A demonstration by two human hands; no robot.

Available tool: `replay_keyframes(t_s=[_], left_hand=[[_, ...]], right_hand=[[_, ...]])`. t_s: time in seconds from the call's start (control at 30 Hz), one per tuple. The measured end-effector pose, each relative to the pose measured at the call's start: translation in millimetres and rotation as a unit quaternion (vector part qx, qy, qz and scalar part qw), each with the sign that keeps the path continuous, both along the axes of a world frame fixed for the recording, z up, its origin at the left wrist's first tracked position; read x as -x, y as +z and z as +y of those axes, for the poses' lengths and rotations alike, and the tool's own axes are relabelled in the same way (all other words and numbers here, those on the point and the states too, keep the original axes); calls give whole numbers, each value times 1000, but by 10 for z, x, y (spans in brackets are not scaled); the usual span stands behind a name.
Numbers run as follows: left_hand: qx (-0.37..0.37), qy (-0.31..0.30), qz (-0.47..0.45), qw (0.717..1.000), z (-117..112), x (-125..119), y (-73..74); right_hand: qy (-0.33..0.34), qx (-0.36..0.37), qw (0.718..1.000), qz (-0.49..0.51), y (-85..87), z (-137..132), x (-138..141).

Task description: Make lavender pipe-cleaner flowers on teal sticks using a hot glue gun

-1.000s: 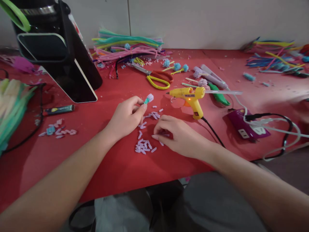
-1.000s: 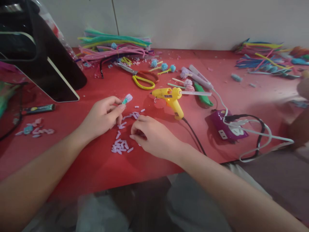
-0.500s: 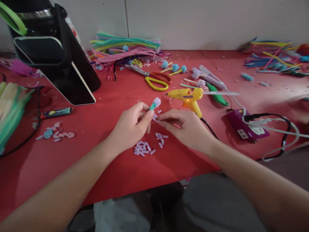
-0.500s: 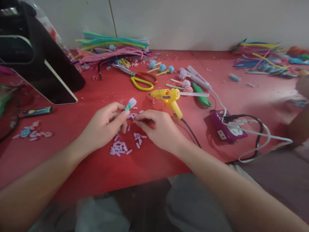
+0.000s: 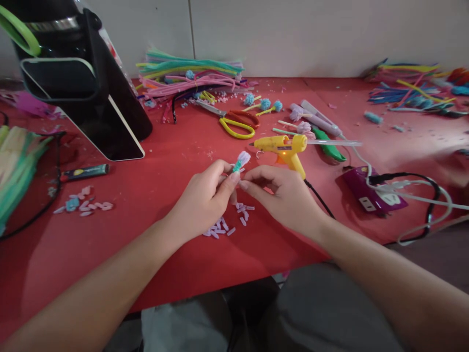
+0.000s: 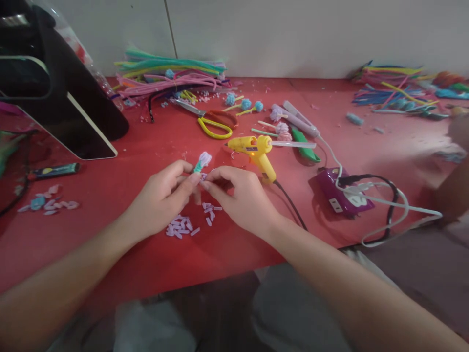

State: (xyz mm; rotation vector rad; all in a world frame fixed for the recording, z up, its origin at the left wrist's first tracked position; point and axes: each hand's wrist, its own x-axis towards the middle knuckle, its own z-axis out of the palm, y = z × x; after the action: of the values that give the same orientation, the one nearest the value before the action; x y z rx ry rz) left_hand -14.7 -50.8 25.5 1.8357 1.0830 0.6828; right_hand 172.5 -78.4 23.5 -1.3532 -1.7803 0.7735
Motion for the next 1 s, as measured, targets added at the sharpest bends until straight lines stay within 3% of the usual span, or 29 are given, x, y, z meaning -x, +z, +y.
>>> replay_keyframes(t_s=[0.2,0.4,0.5,0.67,1.0], left_hand=[[13,-19,-11,1000,7,-10,-1],[76,-55,-88,992,12,5,45],[76,-39,-81,993,20,14,95],[-1,12,-18,1000,35,33,111],[-94,20,74,993,13,22,66]], right_hand=[[44,52,994,85,-11,-10,11],[116,121,964,205,19,-25,19],[54,98,980,164,23,-9,-5],[-26,55,991,121,77,9,-102],[-34,-6,999,33,144,12,-209]])
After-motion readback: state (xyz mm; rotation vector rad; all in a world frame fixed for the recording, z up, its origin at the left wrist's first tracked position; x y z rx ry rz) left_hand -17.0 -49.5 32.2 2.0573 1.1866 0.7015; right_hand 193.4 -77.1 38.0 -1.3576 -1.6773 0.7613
